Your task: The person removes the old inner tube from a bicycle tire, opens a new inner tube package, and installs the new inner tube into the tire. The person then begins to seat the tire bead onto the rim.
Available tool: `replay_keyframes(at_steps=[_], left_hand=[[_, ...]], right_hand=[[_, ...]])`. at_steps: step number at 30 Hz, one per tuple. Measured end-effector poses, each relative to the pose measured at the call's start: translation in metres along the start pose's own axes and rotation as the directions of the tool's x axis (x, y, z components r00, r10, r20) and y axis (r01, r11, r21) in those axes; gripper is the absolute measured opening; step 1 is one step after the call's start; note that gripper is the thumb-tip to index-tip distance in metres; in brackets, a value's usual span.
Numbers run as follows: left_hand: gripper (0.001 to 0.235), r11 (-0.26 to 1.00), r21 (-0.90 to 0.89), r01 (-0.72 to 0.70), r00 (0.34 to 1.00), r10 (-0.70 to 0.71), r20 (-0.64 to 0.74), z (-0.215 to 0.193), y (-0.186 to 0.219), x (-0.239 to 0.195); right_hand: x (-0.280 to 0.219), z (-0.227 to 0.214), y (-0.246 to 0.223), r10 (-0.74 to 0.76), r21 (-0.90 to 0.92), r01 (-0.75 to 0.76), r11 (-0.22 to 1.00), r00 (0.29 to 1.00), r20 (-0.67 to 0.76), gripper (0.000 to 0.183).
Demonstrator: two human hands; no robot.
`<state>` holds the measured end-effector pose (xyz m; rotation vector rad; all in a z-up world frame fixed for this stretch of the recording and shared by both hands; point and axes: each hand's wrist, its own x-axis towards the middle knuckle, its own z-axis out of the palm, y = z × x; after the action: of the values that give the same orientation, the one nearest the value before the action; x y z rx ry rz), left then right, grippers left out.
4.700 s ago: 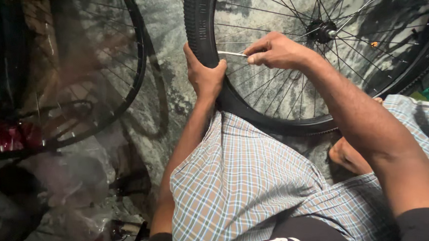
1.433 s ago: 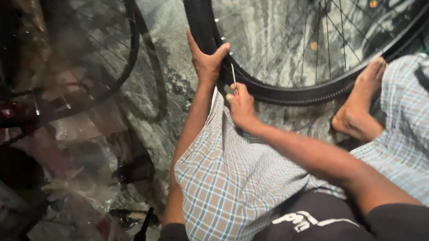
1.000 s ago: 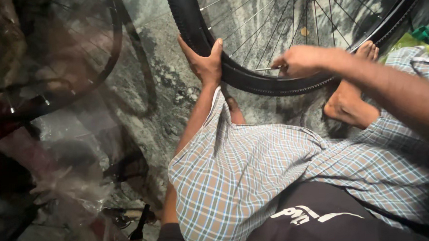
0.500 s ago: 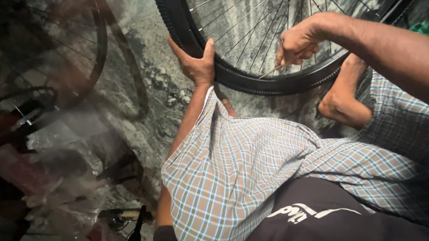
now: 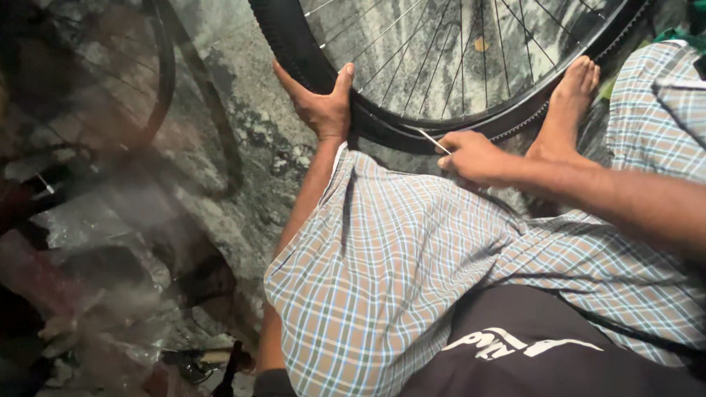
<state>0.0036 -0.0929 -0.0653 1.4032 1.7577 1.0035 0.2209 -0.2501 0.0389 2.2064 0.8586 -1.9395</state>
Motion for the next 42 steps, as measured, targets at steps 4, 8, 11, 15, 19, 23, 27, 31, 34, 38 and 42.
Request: replay_keyframes(at_steps=[4, 8, 11, 15, 19, 23, 27, 31, 34, 38, 42], left_hand=[[0.109, 0.935, -0.324, 0.143, 0.989, -0.122, 0.083, -0.009, -0.007, -0.017], [0.102, 0.867, -0.394, 0.304, 0.953, -0.285, 0.108, -0.006, -0.009, -0.047], [0.103, 0.880, -0.368, 0.301, 0.953, -0.293, 0.079, 0.001, -0.009, -0.054], [0.097, 0.883, -0.314, 0.350, 0.937, -0.328, 0.121, -0.009, -0.008, -0.045], [0.097, 0.976, -0.182, 0.122, 0.991, -0.111, 0.070, -0.022, 0.003, 0.019], [0.100, 0.979, -0.198, 0.050, 0.998, -0.043, 0.041, -0.026, 0.008, 0.071], [0.108, 0.974, -0.190, 0.121, 0.993, -0.121, 0.013, -0.016, 0.013, 0.058], [0.115, 0.937, -0.067, 0.343, 0.937, -0.346, -0.041, 0.003, 0.001, 0.009], [0.117, 0.898, 0.014, 0.439, 0.898, -0.439, -0.023, 0.007, -0.009, 0.007], [0.114, 0.894, -0.020, 0.448, 0.894, -0.448, -0.001, 0.010, -0.009, 0.010], [0.113, 0.905, -0.064, 0.421, 0.907, -0.421, 0.021, 0.003, -0.014, 0.001]], right_hand=[[0.012, 0.038, 0.044, -0.309, 0.002, 0.322, 0.947, 0.913, -0.266, 0.031], [0.037, 0.097, 0.072, -0.295, 0.077, 0.375, 0.924, 0.825, -0.482, 0.037], [0.060, 0.141, 0.071, -0.211, 0.202, 0.386, 0.900, 0.792, -0.573, 0.033], [0.050, 0.147, 0.077, -0.399, 0.013, 0.439, 0.899, 0.829, -0.391, 0.026], [0.025, 0.096, 0.070, -0.666, -0.305, 0.673, 0.674, 0.732, 0.142, 0.034], [0.008, 0.081, 0.033, -0.701, -0.336, 0.707, 0.622, 0.694, 0.164, 0.038], [0.001, 0.057, -0.028, -0.774, -0.363, 0.756, 0.545, 0.620, 0.130, 0.028], [-0.013, 0.001, -0.070, -0.584, -0.399, 0.619, 0.677, 0.781, 0.222, 0.038], [-0.009, -0.045, -0.096, -0.381, -0.418, 0.441, 0.794, 0.897, 0.222, 0.042], [0.025, -0.080, -0.118, -0.381, -0.553, 0.429, 0.715, 0.901, 0.206, 0.042], [0.068, -0.093, -0.132, -0.320, -0.665, 0.476, 0.576, 0.879, 0.353, 0.037]])
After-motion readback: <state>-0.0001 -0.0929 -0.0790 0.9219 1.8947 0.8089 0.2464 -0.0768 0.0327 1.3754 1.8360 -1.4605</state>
